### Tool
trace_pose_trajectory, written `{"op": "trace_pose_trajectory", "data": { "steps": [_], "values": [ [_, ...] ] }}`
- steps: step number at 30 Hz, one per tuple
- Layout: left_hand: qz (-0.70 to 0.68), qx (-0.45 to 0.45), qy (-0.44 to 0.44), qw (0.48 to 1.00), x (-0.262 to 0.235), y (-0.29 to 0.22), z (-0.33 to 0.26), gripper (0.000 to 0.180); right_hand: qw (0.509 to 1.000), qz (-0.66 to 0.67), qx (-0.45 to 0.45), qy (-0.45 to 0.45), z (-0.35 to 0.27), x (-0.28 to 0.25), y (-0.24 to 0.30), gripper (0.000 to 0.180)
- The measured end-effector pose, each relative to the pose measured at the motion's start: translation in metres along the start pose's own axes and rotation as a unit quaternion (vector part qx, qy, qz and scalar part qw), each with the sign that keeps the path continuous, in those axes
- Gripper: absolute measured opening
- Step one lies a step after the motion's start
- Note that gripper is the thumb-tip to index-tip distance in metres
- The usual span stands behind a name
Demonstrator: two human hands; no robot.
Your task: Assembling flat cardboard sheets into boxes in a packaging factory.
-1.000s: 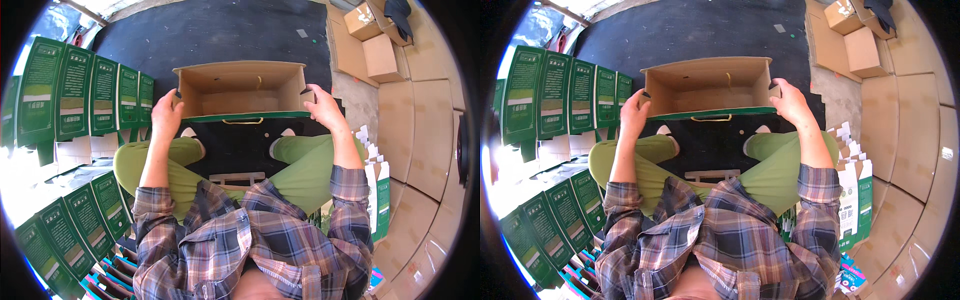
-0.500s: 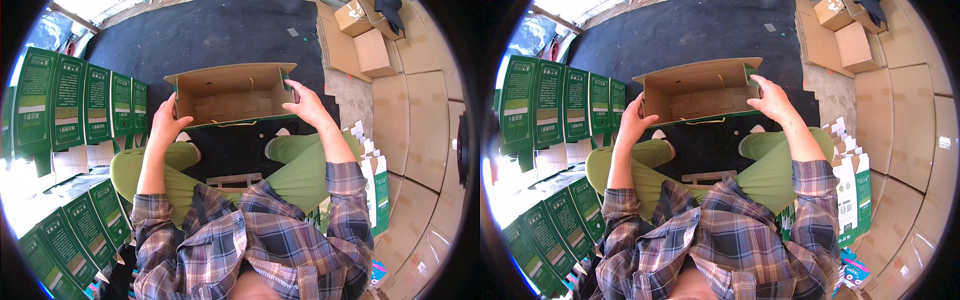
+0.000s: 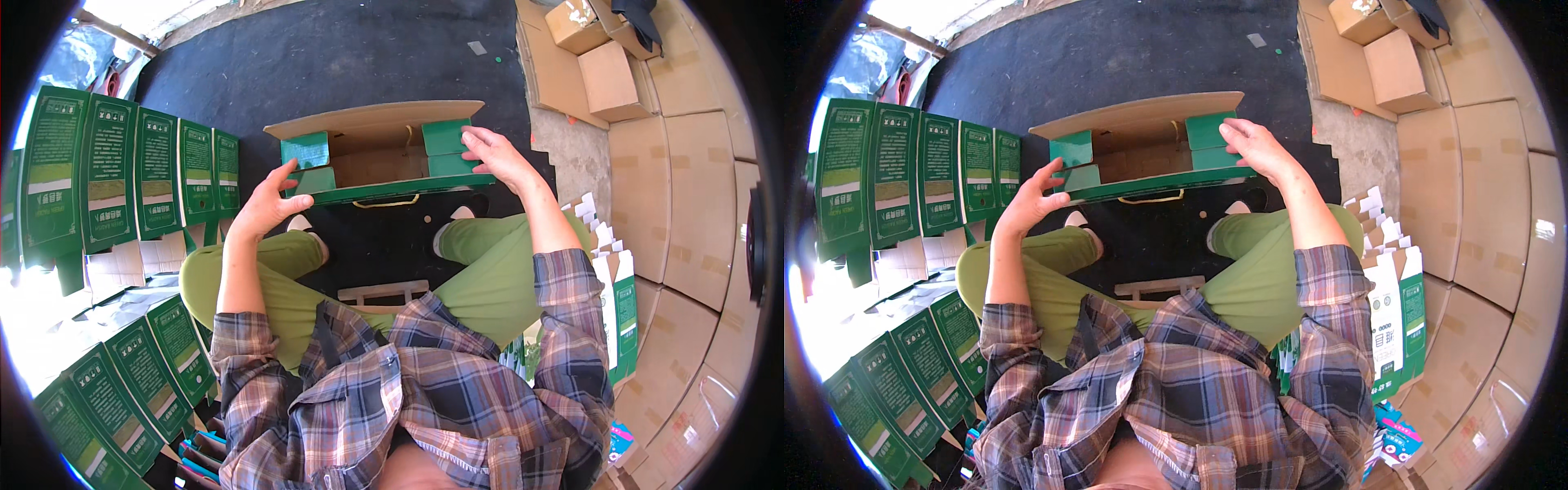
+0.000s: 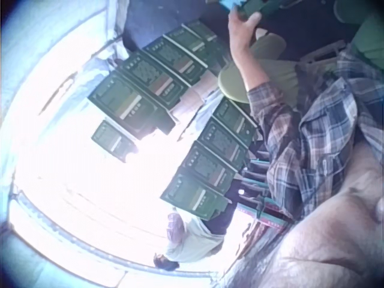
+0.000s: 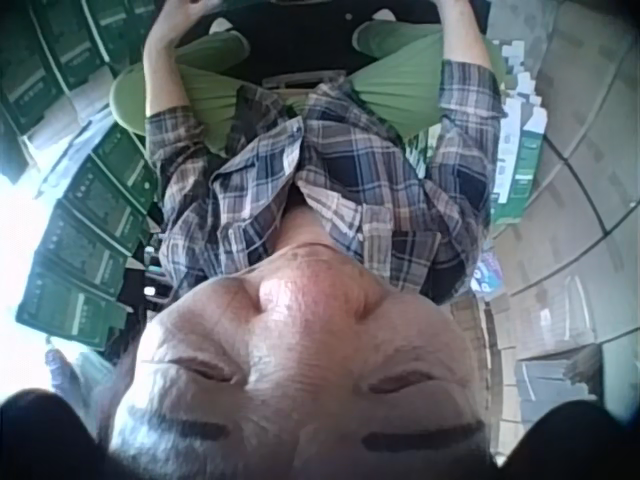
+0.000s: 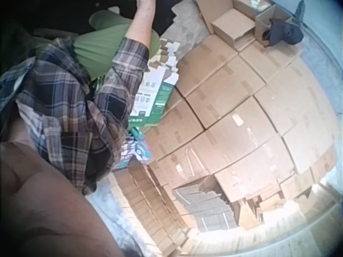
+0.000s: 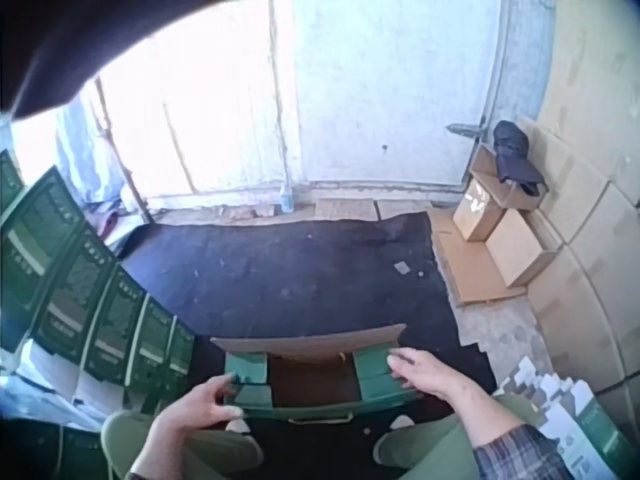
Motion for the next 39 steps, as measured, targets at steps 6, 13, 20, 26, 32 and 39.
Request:
{"op": "trace_pose_trajectory", "data": {
  "steps": [6, 13, 20, 26, 32, 39],
  "values": [
    [0.065, -0.031, -0.201, 0.977, -0.012, 0.007, 0.017, 0.061, 0.952, -0.231, -0.177, -0.091, 0.004, -0.008, -0.002, 0.05],
    [0.381, 0.14, -0.303, 0.862, 0.017, -0.016, 0.01, 0.046, 0.841, -0.469, -0.27, -0.016, -0.023, 0.04, 0.019, 0.07],
    [0.428, 0.143, -0.205, 0.869, 0.05, -0.029, 0.008, 0.081, 0.816, -0.517, -0.258, -0.008, -0.021, 0.048, 0.009, 0.075],
    [0.434, 0.117, -0.192, 0.872, 0.045, -0.025, 0.008, 0.081, 0.82, -0.508, -0.262, 0.025, -0.017, 0.053, 0.017, 0.072],
    [0.492, 0.154, -0.241, 0.822, 0.055, -0.023, 0.01, 0.083, 0.825, -0.519, -0.216, 0.063, -0.015, 0.062, -0.001, 0.088],
    [0.464, 0.189, -0.165, 0.85, 0.056, -0.025, 0.006, 0.084, 0.82, -0.543, -0.163, 0.082, -0.011, 0.066, -0.003, 0.095]
  ]
}}
Point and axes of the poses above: each hand's wrist, its own z-axis towards the middle knuckle, its own x-axis out of the palm, y = z × x, the point moved 6 cm from there along z, towards the middle knuckle, and after that the axes turned 10 degrees about -x, right-handed, at the moved point
